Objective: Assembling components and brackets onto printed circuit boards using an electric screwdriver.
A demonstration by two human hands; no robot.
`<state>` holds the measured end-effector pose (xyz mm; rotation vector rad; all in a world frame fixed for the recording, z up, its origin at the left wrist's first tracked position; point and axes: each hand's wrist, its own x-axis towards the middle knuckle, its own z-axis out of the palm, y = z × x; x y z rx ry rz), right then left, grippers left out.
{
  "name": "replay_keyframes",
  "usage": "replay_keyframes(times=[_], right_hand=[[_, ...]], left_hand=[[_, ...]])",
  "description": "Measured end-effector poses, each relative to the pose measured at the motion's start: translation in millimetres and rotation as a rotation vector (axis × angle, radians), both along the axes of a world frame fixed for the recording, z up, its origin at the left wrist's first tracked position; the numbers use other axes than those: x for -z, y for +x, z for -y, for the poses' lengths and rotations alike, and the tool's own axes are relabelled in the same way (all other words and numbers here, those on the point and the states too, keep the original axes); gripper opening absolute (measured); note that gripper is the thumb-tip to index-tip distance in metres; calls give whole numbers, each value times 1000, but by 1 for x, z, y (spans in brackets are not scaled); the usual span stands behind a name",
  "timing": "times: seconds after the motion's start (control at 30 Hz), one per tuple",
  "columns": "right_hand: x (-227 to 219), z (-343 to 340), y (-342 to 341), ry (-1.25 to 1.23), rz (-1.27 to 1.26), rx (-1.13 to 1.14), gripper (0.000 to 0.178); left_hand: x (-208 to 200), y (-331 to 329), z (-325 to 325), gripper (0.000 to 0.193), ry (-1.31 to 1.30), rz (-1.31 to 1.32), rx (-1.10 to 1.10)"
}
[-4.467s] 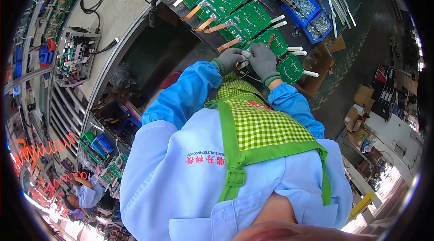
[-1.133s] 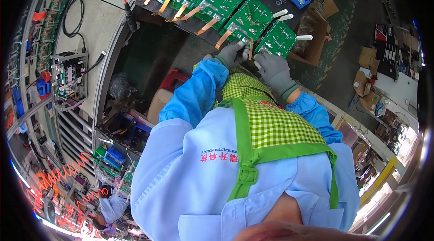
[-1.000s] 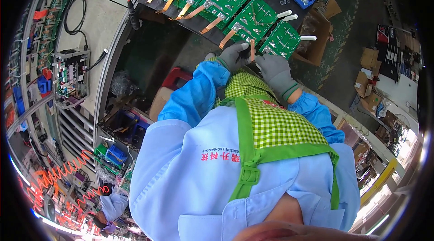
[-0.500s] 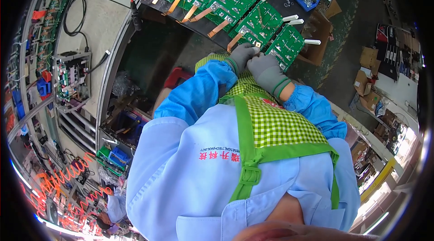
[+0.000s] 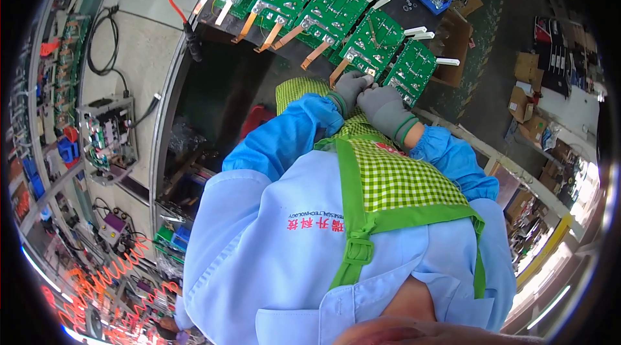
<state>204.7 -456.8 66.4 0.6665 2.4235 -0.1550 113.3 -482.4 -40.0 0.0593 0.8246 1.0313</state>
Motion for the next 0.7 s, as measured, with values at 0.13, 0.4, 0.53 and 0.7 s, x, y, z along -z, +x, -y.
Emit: replay_keyframes(times=[0.13,0.4,0.53,0.7], right_hand=[[-20,1,1,-152,-90,109,19],[-84,-128,67,19,-729,635,33],[-54,-231,122,113,-843,743,32],[27,-342,165,314,-747,854,35]], left_hand=[[-2,1,4,16,-46,51,-43],[-23,3,-2,19,-143,-161,-63],[-25,4,3,20,-147,-236,-40],[-39,10,7,15,-221,-342,-72]])
